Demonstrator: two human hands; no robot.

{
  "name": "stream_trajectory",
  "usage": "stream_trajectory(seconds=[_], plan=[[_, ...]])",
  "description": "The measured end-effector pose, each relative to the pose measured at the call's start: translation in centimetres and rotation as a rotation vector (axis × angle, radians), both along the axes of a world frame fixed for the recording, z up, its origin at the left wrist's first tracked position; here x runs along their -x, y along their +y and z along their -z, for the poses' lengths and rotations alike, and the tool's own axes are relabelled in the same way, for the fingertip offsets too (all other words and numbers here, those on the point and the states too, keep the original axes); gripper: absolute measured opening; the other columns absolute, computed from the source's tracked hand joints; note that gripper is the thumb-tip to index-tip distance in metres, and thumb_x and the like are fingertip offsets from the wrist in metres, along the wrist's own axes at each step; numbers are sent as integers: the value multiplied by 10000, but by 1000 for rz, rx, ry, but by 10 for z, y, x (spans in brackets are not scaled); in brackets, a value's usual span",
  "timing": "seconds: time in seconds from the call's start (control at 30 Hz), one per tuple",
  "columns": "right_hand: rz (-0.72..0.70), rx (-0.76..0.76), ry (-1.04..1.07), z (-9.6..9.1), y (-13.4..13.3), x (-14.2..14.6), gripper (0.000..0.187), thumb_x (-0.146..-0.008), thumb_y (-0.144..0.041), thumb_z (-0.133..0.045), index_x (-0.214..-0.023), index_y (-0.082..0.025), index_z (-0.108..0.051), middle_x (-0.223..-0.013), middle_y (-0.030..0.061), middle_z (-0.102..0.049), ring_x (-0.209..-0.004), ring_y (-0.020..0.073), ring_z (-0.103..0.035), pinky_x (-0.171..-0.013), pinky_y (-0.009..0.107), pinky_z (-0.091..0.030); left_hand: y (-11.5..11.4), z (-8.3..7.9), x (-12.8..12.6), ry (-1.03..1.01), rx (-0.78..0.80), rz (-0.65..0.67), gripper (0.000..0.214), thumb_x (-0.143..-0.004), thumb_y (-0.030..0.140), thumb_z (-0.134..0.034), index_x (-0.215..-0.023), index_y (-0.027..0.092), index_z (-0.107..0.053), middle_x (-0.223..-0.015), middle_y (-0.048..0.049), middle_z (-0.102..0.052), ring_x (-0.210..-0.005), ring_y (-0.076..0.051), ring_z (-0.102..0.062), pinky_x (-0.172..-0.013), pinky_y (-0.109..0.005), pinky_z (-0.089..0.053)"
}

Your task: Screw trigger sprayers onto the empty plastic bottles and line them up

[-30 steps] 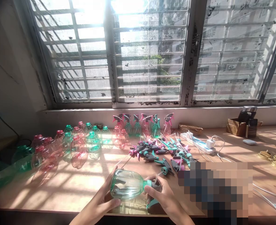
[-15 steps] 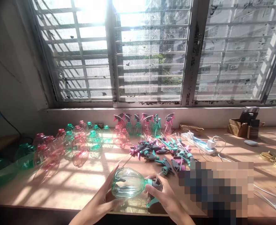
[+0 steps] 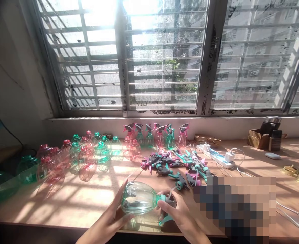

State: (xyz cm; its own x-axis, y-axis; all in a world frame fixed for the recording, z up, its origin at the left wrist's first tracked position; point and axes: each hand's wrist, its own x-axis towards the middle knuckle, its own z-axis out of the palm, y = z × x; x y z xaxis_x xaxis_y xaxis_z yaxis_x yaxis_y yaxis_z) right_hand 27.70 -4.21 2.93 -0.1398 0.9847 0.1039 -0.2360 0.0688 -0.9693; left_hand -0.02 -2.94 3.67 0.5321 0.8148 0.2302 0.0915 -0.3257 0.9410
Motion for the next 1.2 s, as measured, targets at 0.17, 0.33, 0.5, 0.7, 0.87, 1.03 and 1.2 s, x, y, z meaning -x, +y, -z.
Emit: stream_trajectory(seconds=[0.17, 0.33, 0.5, 0.7, 0.87, 1.03, 1.2], plan=[[3, 28, 11, 4, 2, 0, 534, -745, -532, -872, -1032, -162, -616, -656, 1, -740, -555, 172, -688, -572, 320, -605, -3, -8, -2, -23, 62, -15, 909, -913, 448, -727, -1621, 408, -160, -1737, -23, -216, -1567, -371, -246, -1253, -460, -321], [8, 19, 0, 5, 3, -1, 532, -764, -534, -859, -1045, -157, -610, -677, 5, -737, -561, 168, -687, -576, 317, -599, -3, -5, -1, -66, 136, -37, 915, -898, 465, -737, -1617, 414, -174, -1730, -1, -241, -1572, -376, -222, -1243, -479, -348], [39, 9, -10, 2, 1, 0, 532, -773, -552, -842, -1051, -163, -608, -703, 10, -737, -573, 174, -686, -568, 326, -601, -2, -3, -2, -114, 153, 9, 876, -934, 403, -721, -1613, 416, -168, -1733, -42, -233, -1519, -345, -376, -1203, -444, -404], [41, 19, 4, 0, 0, 1, 557, -750, -557, -856, -1052, -156, -613, -694, 22, -739, -583, 191, -691, -578, 348, -609, -3, -4, -3, -179, 146, 69, 828, -958, 332, -707, -1595, 455, -193, -1724, -44, -263, -1490, -334, -430, -1141, -423, -466], [46, 19, -11, 0, 1, 1, 549, -749, -561, -853, -1046, -165, -616, -703, 26, -746, -575, 197, -691, -576, 358, -609, 2, 0, -1, -138, 72, 41, 795, -988, 394, -646, -1614, 426, -157, -1705, -78, -306, -1511, -331, -387, -1211, -462, -362], [34, 25, 5, 1, 2, 1, 534, -744, -555, -861, -1028, -169, -626, -677, 8, -734, -563, 185, -687, -572, 334, -604, 3, 1, -1, -193, 172, 78, 939, -930, 395, -729, -1620, 432, -93, -1703, -66, -313, -1504, -331, -401, -1218, -491, -353], [20, 43, 22, 0, 1, 1, 532, -736, -549, -870, -1019, -170, -627, -656, 4, -731, -552, 186, -688, -563, 334, -610, 1, -1, -1, -175, 199, 41, 900, -911, 421, -744, -1613, 418, -181, -1607, -50, -484, -1495, -321, -411, -1207, -456, -373]])
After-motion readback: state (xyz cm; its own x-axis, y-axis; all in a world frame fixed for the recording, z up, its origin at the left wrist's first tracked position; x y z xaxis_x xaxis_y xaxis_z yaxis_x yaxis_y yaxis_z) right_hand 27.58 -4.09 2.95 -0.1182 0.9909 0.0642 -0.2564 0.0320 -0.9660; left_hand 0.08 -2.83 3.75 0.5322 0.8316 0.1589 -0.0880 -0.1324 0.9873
